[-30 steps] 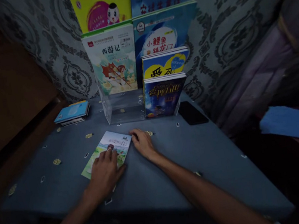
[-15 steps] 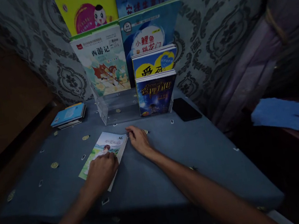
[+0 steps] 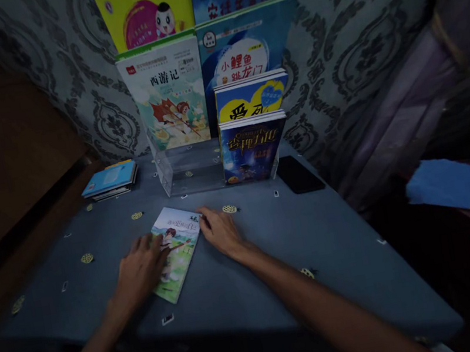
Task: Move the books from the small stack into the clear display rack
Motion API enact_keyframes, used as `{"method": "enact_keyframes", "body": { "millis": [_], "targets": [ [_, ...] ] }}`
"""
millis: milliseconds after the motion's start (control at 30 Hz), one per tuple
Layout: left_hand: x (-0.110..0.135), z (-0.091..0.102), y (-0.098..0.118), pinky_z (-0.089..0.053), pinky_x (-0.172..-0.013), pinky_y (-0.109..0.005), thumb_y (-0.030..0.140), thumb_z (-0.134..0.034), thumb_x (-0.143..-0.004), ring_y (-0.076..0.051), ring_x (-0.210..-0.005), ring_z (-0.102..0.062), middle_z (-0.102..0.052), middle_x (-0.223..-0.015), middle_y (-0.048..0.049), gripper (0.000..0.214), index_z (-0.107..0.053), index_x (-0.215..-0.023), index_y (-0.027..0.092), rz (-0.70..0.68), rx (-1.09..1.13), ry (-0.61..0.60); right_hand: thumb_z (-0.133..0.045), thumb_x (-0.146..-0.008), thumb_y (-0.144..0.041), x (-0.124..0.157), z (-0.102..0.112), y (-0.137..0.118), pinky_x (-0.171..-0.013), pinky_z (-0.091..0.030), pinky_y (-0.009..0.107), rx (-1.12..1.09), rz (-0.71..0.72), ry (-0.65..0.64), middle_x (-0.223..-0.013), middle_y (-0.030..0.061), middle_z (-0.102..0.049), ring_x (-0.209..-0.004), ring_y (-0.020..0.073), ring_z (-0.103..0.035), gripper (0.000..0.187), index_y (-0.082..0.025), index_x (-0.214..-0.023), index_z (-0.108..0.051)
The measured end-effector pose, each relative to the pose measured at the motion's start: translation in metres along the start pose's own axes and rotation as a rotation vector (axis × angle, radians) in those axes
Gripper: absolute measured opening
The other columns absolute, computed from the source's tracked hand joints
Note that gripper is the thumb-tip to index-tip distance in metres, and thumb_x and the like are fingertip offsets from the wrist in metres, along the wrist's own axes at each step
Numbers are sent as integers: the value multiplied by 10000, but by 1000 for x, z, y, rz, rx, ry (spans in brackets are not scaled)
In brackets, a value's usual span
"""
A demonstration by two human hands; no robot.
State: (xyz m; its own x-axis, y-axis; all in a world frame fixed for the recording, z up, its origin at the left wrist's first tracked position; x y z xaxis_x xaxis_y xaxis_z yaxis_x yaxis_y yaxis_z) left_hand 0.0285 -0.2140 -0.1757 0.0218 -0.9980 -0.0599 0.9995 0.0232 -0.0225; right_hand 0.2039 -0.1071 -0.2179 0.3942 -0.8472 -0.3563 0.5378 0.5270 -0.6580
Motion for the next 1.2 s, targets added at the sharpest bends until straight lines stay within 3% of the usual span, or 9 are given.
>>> {"method": "enact_keyframes", "body": {
  "millis": [100, 300, 400, 500, 733, 1033, 1200],
  "targets": [
    [5, -6, -18, -510, -763, -356, 303, -410, -974, -293, -1049, -598, -598, -1222, -151, 318, -560, -1236, 203, 53, -1, -29, -442, -895, -201, 0, -4, -1, -751, -505, 339, 18, 36, -3, -938, 89, -736, -795, 224, -674, 328, -187, -1147, -651],
    [-1, -5, -12, -497, -729, -329, 285, -399, -976, -256, -940, -630, -627, -1055, -110, 258, -622, -1071, 195, 28, -9, -79, -428, -914, -219, -10, -13, 9, -964, -473, 415, -18, 151, -29, -1183, 123, -675, -1108, 247, -610, 343, -170, -1201, -609],
    [-16, -7, -13, -497, -808, -361, 268, -415, -968, -280, -1064, -594, -616, -1143, -137, 261, -590, -1136, 172, 12, -8, -48, -424, -932, -238, -14, -18, 10, -1052, -408, 462, 34, 223, -92, -1301, 129, -615, -1253, 260, -515, 377, -171, -1274, -566],
    [-30, -13, -19, -474, -908, -369, 253, -426, -966, -267, -1151, -573, -583, -1280, -150, 310, -532, -1246, 172, 28, 51, -17, -443, -936, -263, -15, -22, 10, -1088, -365, 484, 124, 193, -154, -1388, 146, -551, -1320, 284, -452, 409, -152, -1318, -538],
    [-39, -27, -28, -451, -993, -419, 251, -422, -966, -286, -1228, -544, -529, -1393, -158, 364, -516, -1302, 146, 15, 82, 45, -470, -928, -285, -17, -24, 13, -1048, -398, 485, 206, 179, -164, -1355, 137, -578, -1256, 293, -489, 424, -156, -1327, -535],
    [-56, -47, -36, -418, -1081, -452, 171, -389, -935, -290, -1314, -482, -540, -1387, -176, 396, -549, -1290, 99, -172, 185, 173, -464, -911, -232, -15, -20, 19, -1005, -445, 459, 74, 193, -79, -1245, 128, -643, -1168, 272, -551, 366, -166, -1248, -592],
    [-63, -45, -31, -424, -1077, -448, 127, -387, -907, -283, -1283, -512, -537, -1390, -161, 429, -553, -1303, 117, -245, 204, 151, -464, -900, -195, -14, -18, 20, -969, -466, 449, 42, 190, -55, -1173, 117, -670, -1103, 262, -582, 337, -175, -1199, -618]
  ]
}}
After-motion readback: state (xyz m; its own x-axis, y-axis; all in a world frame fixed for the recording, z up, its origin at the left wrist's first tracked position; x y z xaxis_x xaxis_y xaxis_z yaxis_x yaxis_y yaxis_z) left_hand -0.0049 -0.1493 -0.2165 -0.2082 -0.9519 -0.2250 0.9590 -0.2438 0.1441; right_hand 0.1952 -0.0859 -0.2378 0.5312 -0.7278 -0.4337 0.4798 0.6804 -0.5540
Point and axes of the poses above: each hand's wrist, its own x-axis away from the middle knuckle, its own z-axis out of the back of the hand, y = z × x, the point moved 3 cm from there along -x, towards the middle knuckle
